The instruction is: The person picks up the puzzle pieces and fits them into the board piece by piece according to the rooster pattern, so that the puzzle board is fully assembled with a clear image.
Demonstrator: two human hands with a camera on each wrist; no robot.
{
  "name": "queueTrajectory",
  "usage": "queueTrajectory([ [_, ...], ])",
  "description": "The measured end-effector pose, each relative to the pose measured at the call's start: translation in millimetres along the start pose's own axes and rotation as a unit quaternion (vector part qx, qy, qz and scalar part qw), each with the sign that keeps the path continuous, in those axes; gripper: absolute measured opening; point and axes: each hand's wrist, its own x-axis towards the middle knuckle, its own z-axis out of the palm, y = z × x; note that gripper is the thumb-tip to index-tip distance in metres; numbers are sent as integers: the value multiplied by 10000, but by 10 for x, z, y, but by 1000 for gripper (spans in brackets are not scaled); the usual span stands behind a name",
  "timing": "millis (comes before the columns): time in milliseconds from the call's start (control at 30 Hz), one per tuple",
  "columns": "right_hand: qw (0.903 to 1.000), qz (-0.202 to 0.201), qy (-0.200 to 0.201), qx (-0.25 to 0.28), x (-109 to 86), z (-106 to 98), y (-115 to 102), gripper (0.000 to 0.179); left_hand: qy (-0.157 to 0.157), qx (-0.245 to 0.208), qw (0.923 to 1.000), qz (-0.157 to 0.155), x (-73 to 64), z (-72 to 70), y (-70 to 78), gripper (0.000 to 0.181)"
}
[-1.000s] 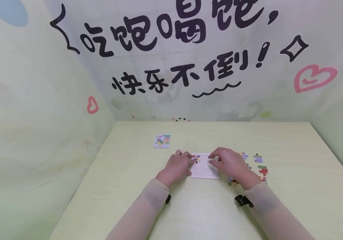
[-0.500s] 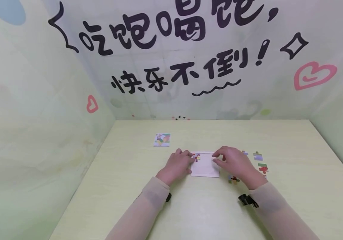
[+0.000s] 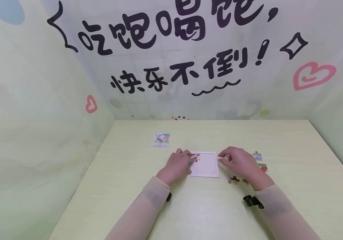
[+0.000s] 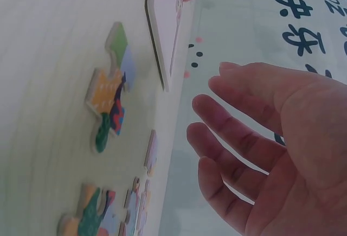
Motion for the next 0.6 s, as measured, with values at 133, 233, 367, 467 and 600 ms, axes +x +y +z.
queueTrajectory([
  [133,10000,-28,68,-3,-21,-21,61,19,13,18,10000,17,5,6,-1,53],
  [233,9999,-29,115,-9,-38,-45,112,19,22,5,10000,-3,6,5,-2,54],
  [367,9999,54,138,-43,-64,-76,159,20,18,-52,10000,-53,3,5,-1,56],
  [467,9998,156,114,-42,-85,-95,180,20,20,-82,9999,-66,-1,6,0,56],
  [600,9996,289,72,-22,-106,-109,206,21,27,-155,9999,-60,0,1,-1,56],
])
